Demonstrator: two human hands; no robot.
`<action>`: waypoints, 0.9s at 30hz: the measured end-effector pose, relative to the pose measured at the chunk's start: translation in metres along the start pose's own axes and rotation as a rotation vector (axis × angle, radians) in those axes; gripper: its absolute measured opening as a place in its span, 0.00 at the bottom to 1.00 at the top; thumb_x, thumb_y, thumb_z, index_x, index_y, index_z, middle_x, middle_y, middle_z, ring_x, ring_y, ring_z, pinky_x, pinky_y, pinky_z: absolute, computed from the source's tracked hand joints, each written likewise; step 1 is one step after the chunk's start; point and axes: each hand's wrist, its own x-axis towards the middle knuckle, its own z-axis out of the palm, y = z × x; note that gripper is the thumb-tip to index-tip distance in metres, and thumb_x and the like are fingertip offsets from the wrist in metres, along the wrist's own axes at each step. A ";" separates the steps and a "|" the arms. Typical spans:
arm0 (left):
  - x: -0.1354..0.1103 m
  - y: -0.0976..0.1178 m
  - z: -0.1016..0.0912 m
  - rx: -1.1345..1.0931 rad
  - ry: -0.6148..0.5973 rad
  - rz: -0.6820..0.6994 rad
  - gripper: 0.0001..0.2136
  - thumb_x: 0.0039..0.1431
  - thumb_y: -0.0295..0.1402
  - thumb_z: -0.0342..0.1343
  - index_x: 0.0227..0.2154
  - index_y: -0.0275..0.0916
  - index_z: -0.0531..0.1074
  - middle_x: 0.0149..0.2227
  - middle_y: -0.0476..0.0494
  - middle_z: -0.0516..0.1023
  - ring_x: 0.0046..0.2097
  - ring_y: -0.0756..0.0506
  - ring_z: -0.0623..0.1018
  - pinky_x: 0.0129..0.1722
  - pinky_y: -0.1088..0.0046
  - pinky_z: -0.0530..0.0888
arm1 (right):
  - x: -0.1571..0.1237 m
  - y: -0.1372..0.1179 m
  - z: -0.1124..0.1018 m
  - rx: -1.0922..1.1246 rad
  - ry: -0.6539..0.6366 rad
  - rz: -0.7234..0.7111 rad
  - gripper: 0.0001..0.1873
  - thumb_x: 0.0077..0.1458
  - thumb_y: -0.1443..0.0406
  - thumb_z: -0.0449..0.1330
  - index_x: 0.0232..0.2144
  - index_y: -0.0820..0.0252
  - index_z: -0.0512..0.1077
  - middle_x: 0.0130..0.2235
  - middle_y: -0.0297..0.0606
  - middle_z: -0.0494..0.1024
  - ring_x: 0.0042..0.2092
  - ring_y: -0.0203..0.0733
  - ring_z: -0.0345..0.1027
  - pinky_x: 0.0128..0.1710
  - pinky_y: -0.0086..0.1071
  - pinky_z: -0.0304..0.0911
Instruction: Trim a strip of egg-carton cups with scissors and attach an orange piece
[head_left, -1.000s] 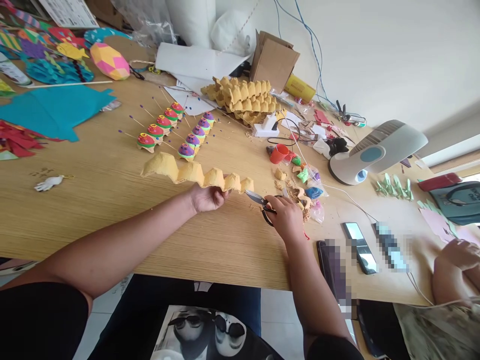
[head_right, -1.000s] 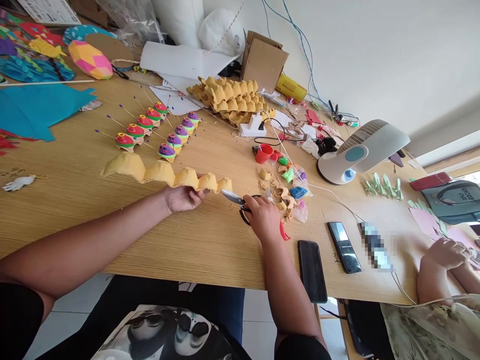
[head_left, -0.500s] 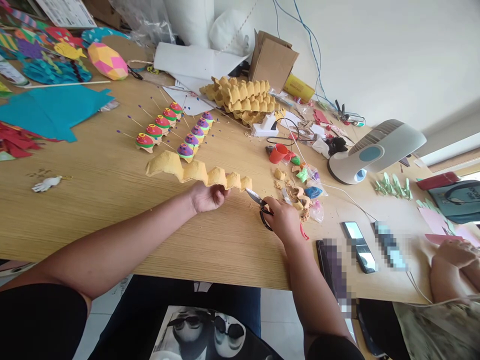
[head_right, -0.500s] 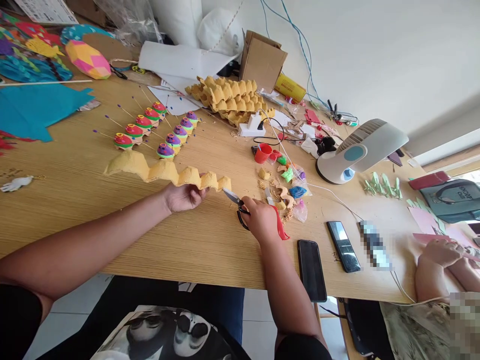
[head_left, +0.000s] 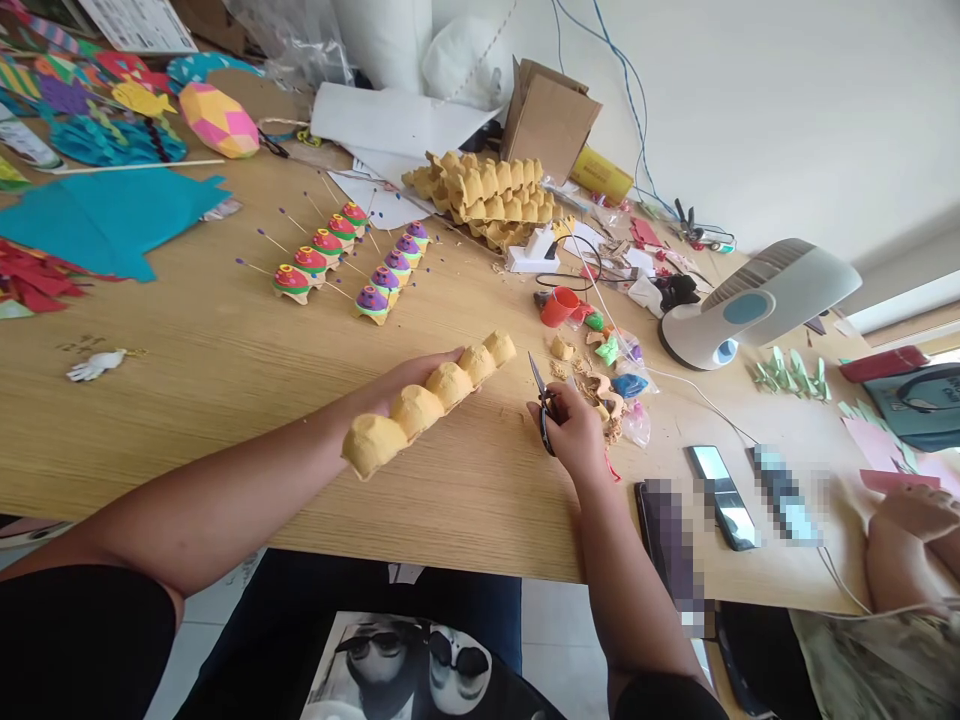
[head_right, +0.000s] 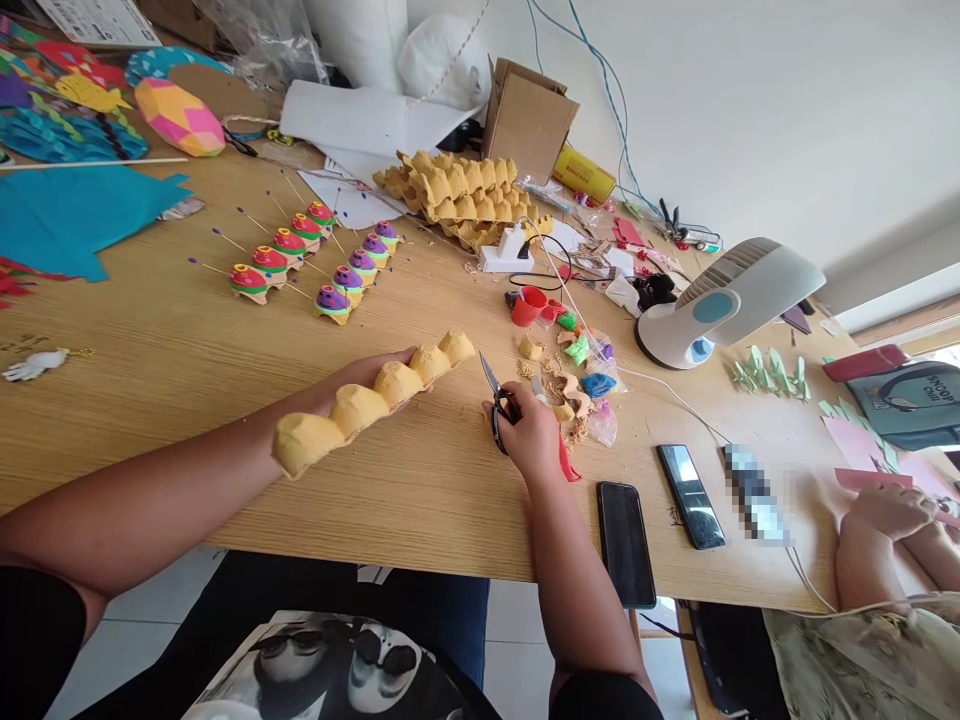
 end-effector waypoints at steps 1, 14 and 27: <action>-0.002 0.000 0.003 0.020 0.003 -0.023 0.12 0.69 0.42 0.56 0.47 0.44 0.78 0.31 0.45 0.83 0.25 0.46 0.80 0.25 0.76 0.73 | 0.000 -0.001 0.000 0.034 -0.019 0.000 0.18 0.59 0.52 0.66 0.46 0.56 0.76 0.31 0.33 0.77 0.32 0.41 0.69 0.32 0.32 0.59; -0.005 -0.016 0.025 -0.026 -0.078 0.120 0.05 0.68 0.36 0.59 0.41 0.43 0.79 0.33 0.43 0.84 0.29 0.45 0.82 0.28 0.74 0.75 | -0.008 -0.021 0.009 0.639 -0.240 0.041 0.24 0.53 0.54 0.74 0.47 0.53 0.70 0.43 0.39 0.83 0.42 0.43 0.75 0.45 0.38 0.70; -0.007 -0.032 0.027 0.201 -0.348 0.144 0.17 0.61 0.44 0.70 0.48 0.42 0.80 0.46 0.40 0.85 0.44 0.43 0.84 0.43 0.69 0.79 | -0.012 -0.040 0.023 0.701 -0.171 0.145 0.24 0.54 0.49 0.68 0.44 0.50 0.64 0.35 0.30 0.70 0.34 0.39 0.66 0.34 0.32 0.67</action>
